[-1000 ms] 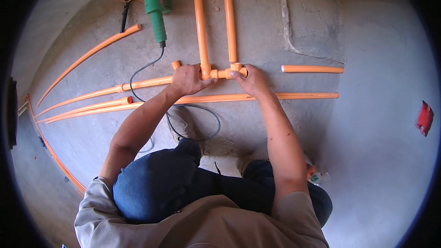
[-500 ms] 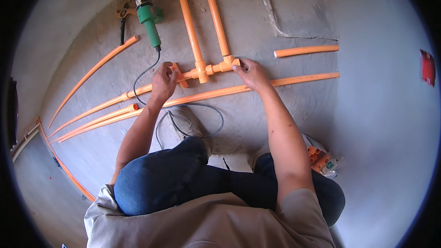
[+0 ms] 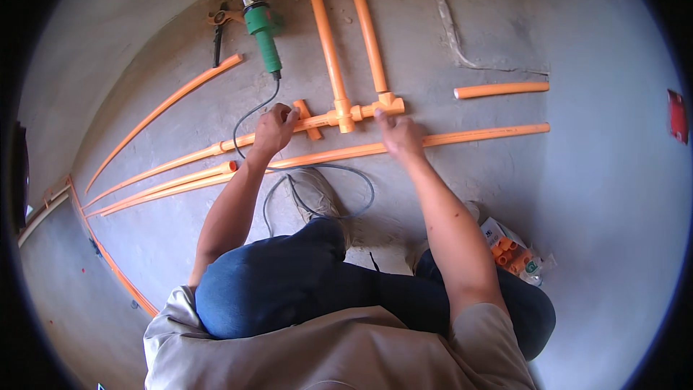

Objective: The person joins orange plastic pipes using a T-junction connector and a specialized heating tool. They first align the pipes by hand, then use the heating tool to soften the ends of the pipe and connector before pressing them together.

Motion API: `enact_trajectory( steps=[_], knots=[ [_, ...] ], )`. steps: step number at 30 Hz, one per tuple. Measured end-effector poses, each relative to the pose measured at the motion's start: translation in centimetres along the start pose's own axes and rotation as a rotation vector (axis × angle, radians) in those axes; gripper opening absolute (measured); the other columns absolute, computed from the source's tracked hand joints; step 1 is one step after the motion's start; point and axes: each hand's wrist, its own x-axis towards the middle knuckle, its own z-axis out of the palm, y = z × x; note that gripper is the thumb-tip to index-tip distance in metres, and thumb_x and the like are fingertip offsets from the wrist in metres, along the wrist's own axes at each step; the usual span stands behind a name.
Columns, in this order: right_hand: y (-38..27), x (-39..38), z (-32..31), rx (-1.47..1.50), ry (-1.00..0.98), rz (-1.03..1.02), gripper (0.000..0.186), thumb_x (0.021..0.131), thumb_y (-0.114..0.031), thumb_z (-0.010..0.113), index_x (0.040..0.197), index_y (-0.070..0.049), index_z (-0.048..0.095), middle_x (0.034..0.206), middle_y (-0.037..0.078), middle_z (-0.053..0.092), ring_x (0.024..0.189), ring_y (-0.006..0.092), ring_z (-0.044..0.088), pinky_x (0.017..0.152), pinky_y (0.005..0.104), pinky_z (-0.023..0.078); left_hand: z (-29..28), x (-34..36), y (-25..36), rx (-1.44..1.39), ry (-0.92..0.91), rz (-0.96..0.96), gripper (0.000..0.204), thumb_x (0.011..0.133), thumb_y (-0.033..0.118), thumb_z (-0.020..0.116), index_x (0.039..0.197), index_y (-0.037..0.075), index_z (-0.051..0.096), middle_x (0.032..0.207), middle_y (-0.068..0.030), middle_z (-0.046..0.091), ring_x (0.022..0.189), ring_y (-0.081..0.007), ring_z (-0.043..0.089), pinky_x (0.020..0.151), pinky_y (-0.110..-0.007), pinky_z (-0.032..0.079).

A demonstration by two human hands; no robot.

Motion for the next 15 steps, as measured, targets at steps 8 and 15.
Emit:
enact_trajectory(
  steps=[8,15],
  knots=[
    [-0.4,-1.5,7.2,0.111,-0.034,-0.215,0.043,0.089,-0.04,0.07,0.088,0.002,0.065,0.082,0.018,0.07,0.078,0.0311,0.068,0.073,0.0422,0.052,0.5,2.1,3.1,0.202,-0.097,-0.077,0.048,0.09,0.048,0.061,0.097,0.001,0.069,0.091,-0.0248,0.071,0.09,-0.0402,0.069,0.08,-0.048,0.054],
    [-1.7,-2.1,7.1,0.111,-0.001,-0.229,0.037,0.088,-0.034,0.071,0.09,0.002,0.064,0.082,0.02,0.069,0.076,0.0317,0.067,0.071,0.0415,0.052,-0.7,1.6,8.2,0.066,0.27,0.388,0.026,0.09,0.024,0.064,0.1,0.002,0.054,0.081,-0.0222,0.066,0.075,-0.0428,0.065,0.068,-0.051,0.052]
  ],
)
